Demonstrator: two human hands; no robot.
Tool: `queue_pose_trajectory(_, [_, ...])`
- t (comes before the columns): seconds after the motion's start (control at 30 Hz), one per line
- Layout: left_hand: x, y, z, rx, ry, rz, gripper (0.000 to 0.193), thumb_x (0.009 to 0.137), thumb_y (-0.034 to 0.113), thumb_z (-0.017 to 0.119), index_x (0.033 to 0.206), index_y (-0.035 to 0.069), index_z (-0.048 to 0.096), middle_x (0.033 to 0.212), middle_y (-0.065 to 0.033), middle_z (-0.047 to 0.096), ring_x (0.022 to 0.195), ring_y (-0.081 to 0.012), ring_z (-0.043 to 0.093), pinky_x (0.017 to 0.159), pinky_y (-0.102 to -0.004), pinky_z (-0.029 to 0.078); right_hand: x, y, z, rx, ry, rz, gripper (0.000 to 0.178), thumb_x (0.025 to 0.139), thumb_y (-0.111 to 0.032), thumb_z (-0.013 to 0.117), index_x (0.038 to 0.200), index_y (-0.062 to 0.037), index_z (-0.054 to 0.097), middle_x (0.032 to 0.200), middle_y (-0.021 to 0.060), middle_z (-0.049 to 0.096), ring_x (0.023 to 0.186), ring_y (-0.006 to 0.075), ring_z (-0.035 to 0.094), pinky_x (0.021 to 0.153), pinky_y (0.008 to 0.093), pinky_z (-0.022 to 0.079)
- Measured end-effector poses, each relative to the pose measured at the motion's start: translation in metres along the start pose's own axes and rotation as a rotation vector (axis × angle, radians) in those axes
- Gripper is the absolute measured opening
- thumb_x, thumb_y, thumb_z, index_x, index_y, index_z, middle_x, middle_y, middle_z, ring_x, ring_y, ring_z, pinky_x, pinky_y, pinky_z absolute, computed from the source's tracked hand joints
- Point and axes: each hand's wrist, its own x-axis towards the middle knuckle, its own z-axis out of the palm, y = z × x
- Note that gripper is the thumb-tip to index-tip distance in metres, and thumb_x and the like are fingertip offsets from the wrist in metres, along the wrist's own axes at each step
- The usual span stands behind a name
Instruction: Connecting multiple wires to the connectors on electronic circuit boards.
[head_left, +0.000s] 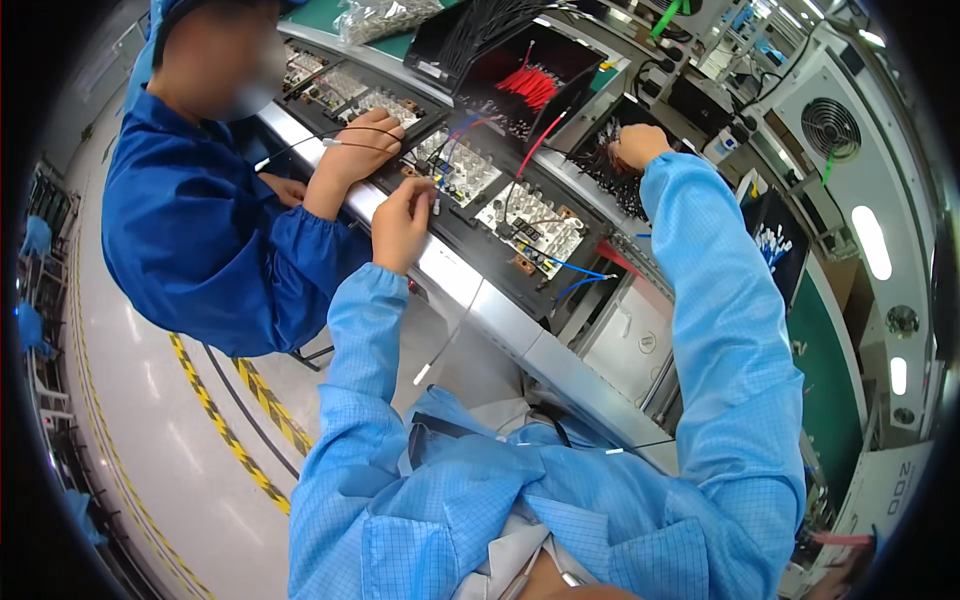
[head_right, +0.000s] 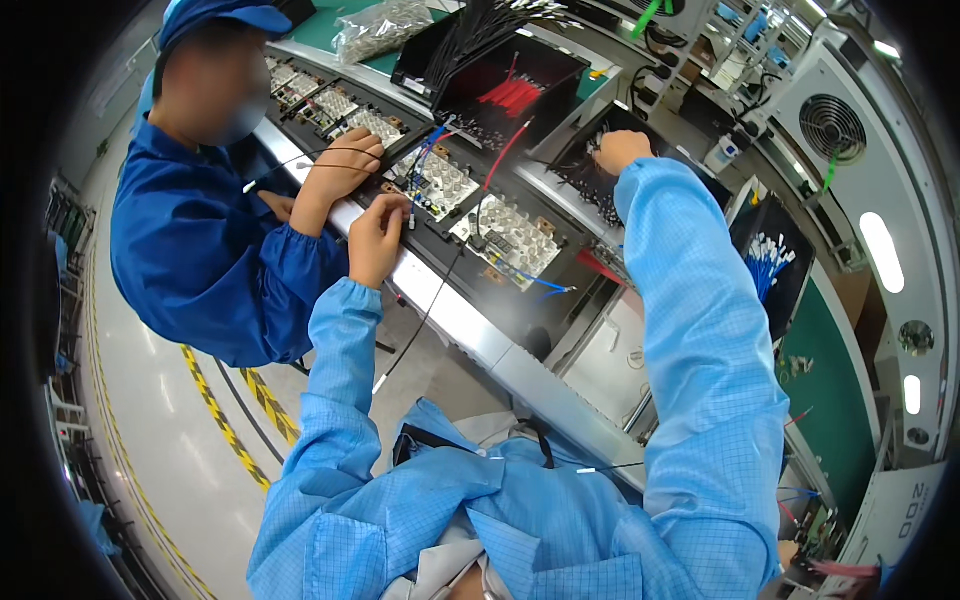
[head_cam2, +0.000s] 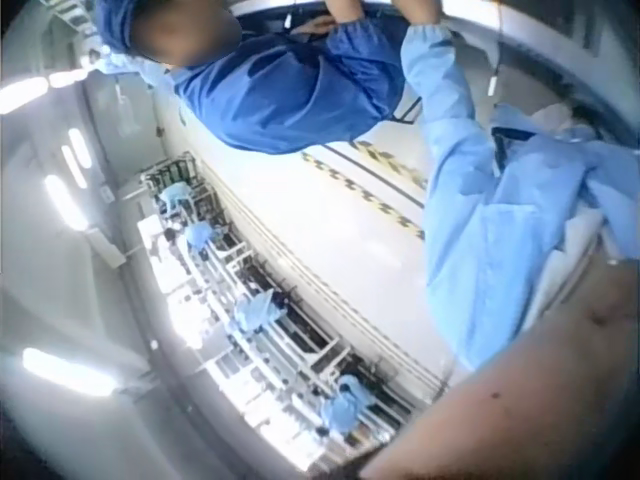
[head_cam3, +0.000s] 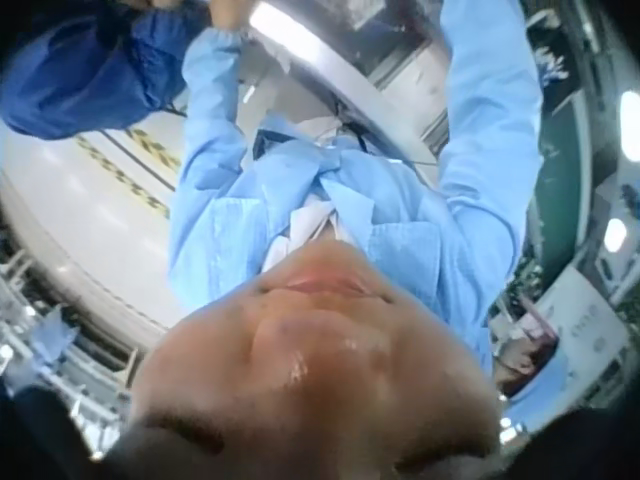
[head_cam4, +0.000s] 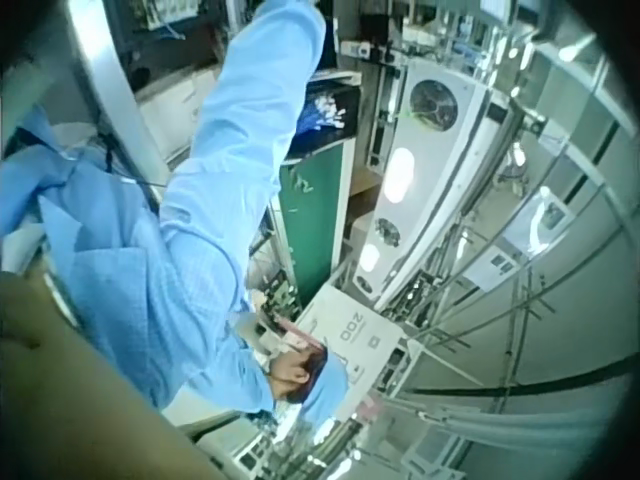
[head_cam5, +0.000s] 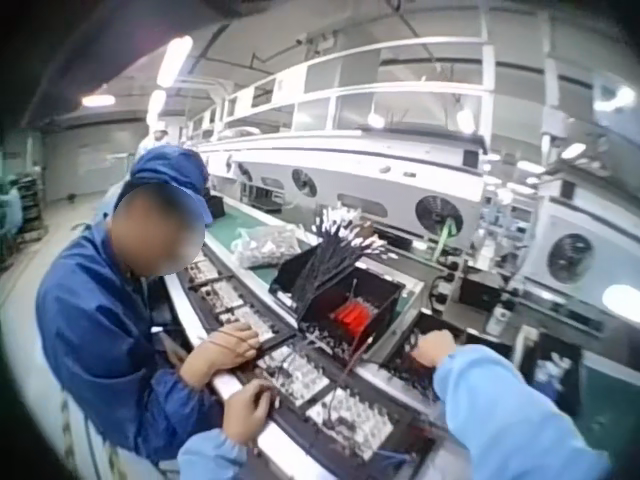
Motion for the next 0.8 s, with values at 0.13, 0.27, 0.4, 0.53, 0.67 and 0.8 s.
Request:
queue_pose_trajectory(0.13, [-0.004, 0.003, -0.011, 0.039, -0.048, -0.076, 0.012, 0.087, 0.005, 0.056, 0.096, 0.005, 0.064, 0.083, -0.0096, 0.069, 0.077, -0.0209, 0.068, 0.071, -0.0285, 0.051, 0.004, -0.017, 0.019, 0.083, -0.153, 0.037, 0.050, 0.088, -0.048, 0.052, 0.108, -0.0038, 0.066, 0.109, 0.0172, 0.065, 0.103, 0.0338, 0.062, 0.086, 0.0437, 0.048])
queue_pose_trajectory(0.27, [-0.002, 0.005, -0.011, -0.023, -0.099, -0.006, 0.014, 0.086, 0.006, 0.057, 0.095, 0.007, 0.067, 0.083, -0.0092, 0.069, 0.076, -0.0211, 0.068, 0.070, -0.0284, 0.053, 0.028, -0.004, 0.055, 0.198, -0.156, 0.077, 0.052, 0.088, -0.048, 0.052, 0.110, -0.0018, 0.064, 0.113, 0.0196, 0.063, 0.105, 0.0359, 0.060, 0.088, 0.0442, 0.047])
queue_pose_trajectory(0.4, [-0.005, 0.003, -0.015, -0.024, -0.099, 0.043, 0.014, 0.087, 0.002, 0.055, 0.097, 0.003, 0.065, 0.080, -0.0069, 0.070, 0.072, -0.0135, 0.067, 0.066, -0.0248, 0.051, 0.041, 0.005, 0.064, 0.166, -0.163, -0.017, 0.045, 0.086, -0.039, 0.054, 0.105, 0.0003, 0.065, 0.107, 0.0232, 0.064, 0.100, 0.0381, 0.061, 0.087, 0.0438, 0.047])
queue_pose_trajectory(0.53, [-0.025, 0.007, -0.025, -0.130, -0.041, -0.024, 0.015, 0.085, 0.004, 0.054, 0.092, 0.004, 0.067, 0.067, -0.0044, 0.066, 0.056, -0.0125, 0.061, 0.057, -0.0249, 0.047, 0.036, 0.004, 0.072, 0.176, -0.227, -0.077, 0.044, 0.084, -0.036, 0.057, 0.105, 0.0011, 0.065, 0.106, 0.0241, 0.064, 0.100, 0.0386, 0.061, 0.087, 0.0422, 0.047])
queue_pose_trajectory(0.67, [-0.042, -0.013, -0.027, -0.009, 0.135, 0.279, 0.020, 0.071, 0.001, 0.050, 0.077, 0.008, 0.068, 0.062, -0.0010, 0.063, 0.057, -0.0191, 0.058, 0.064, -0.0323, 0.043, 0.033, -0.008, 0.058, 0.255, -0.241, -0.005, 0.047, 0.084, -0.040, 0.059, 0.105, 0.0020, 0.065, 0.109, 0.0238, 0.063, 0.103, 0.0383, 0.060, 0.088, 0.0410, 0.046])
queue_pose_trajectory(0.8, [-0.045, -0.019, -0.016, 0.024, 0.240, 0.327, 0.022, 0.074, 0.003, 0.044, 0.078, 0.007, 0.065, 0.069, -0.0022, 0.063, 0.071, -0.0197, 0.057, 0.081, -0.0353, 0.037, 0.052, 0.009, 0.065, 0.261, -0.251, 0.018, 0.047, 0.083, -0.039, 0.063, 0.104, 0.0037, 0.064, 0.106, 0.0227, 0.065, 0.099, 0.0361, 0.061, 0.087, 0.0398, 0.045])
